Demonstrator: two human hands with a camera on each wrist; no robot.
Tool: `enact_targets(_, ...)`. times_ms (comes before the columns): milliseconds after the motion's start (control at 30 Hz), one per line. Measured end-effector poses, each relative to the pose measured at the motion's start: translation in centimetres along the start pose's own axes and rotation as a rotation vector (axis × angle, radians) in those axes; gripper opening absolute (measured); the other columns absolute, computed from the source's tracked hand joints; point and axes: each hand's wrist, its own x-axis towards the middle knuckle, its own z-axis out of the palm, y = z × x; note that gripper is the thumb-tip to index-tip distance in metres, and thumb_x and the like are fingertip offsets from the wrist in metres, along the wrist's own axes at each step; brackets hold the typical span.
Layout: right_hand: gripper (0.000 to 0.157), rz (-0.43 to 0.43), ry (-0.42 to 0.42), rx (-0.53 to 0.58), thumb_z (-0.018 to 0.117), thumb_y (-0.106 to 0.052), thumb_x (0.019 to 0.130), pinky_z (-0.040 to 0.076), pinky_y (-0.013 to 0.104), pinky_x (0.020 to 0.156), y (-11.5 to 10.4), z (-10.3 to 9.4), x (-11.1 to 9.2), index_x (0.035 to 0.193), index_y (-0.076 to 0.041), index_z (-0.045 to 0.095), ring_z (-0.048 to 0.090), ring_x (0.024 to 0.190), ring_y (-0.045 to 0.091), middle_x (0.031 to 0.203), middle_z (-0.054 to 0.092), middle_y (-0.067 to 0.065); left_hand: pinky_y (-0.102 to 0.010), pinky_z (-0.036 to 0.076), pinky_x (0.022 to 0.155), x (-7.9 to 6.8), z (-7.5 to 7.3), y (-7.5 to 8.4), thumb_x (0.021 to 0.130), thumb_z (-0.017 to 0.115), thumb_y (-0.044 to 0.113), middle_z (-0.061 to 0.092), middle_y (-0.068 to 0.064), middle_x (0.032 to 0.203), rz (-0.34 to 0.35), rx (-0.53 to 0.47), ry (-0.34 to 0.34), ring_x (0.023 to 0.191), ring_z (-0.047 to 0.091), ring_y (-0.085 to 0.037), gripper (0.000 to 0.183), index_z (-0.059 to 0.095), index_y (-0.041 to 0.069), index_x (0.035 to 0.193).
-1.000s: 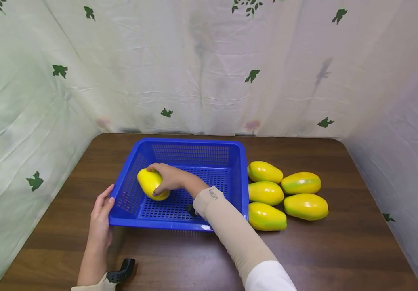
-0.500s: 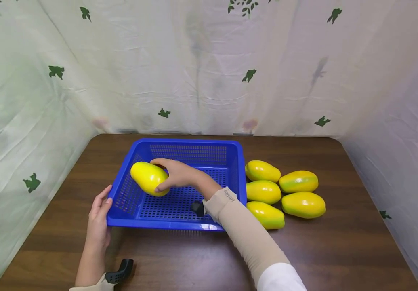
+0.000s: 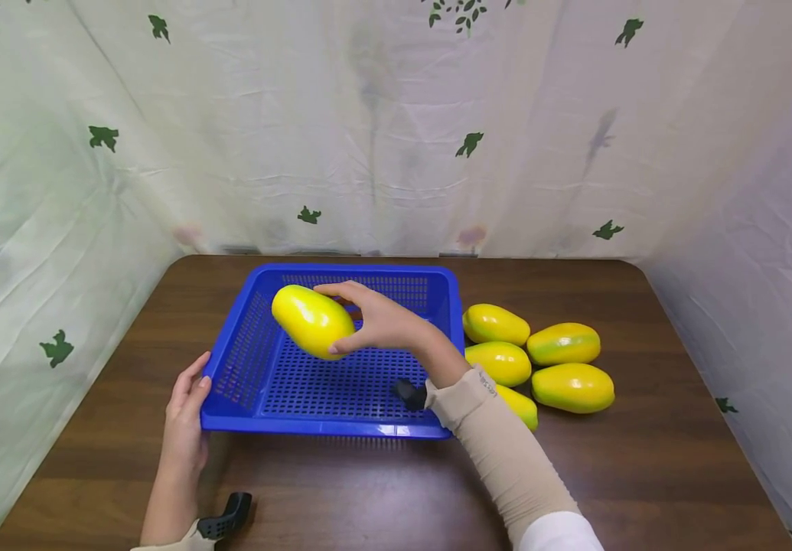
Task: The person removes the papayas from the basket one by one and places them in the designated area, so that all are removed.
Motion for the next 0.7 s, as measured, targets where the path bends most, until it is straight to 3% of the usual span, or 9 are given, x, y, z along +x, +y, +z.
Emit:
enact_targets(200,0.074,-0.045,0.068,-0.016,0.074,-0.018,0.073,0.039,0.036,0.091,-0.4,-1.6,-2.8,0.137,-0.016,0.037,0.043,0.112,0.016,0.131,0.038,0.000,-0.020,0.043,0.078,0.0,0.0,0.1,0.097,0.039,0.024,0.045,-0.007,0.123,-0.002,-0.012,-0.003,0.104,0.047,-0.017,0.042,0.035,0.012,0.137)
enact_targets(433,0.077,0.019,0.149,-0.032,0.074,-0.007,0.073,0.037,0.036,0.093,-1.8,-3.2,-7.1,0.138,-0.011,0.034,0.040,0.112,0.020,0.132,0.034,0.006,-0.020,0.043,0.079,0.0,-0.1,0.1,0.097,0.039,0.024,0.044,-0.007,0.125,-0.008,-0.010,-0.001,0.105,0.047,-0.018,0.042,0.035,0.012,0.137)
enact_targets(700,0.080,0.007,0.271,-0.153,0.075,-0.002,0.071,0.037,0.027,0.092,0.0,-4.6,-12.8,0.139,-0.014,0.033,0.040,0.110,0.017,0.129,0.037,0.002,-0.021,0.044,0.078,0.0,-0.1,0.0,0.097,0.039,0.024,0.044,-0.008,0.124,-0.003,-0.007,-0.001,0.104,0.048,-0.018,0.042,0.035,0.011,0.137)
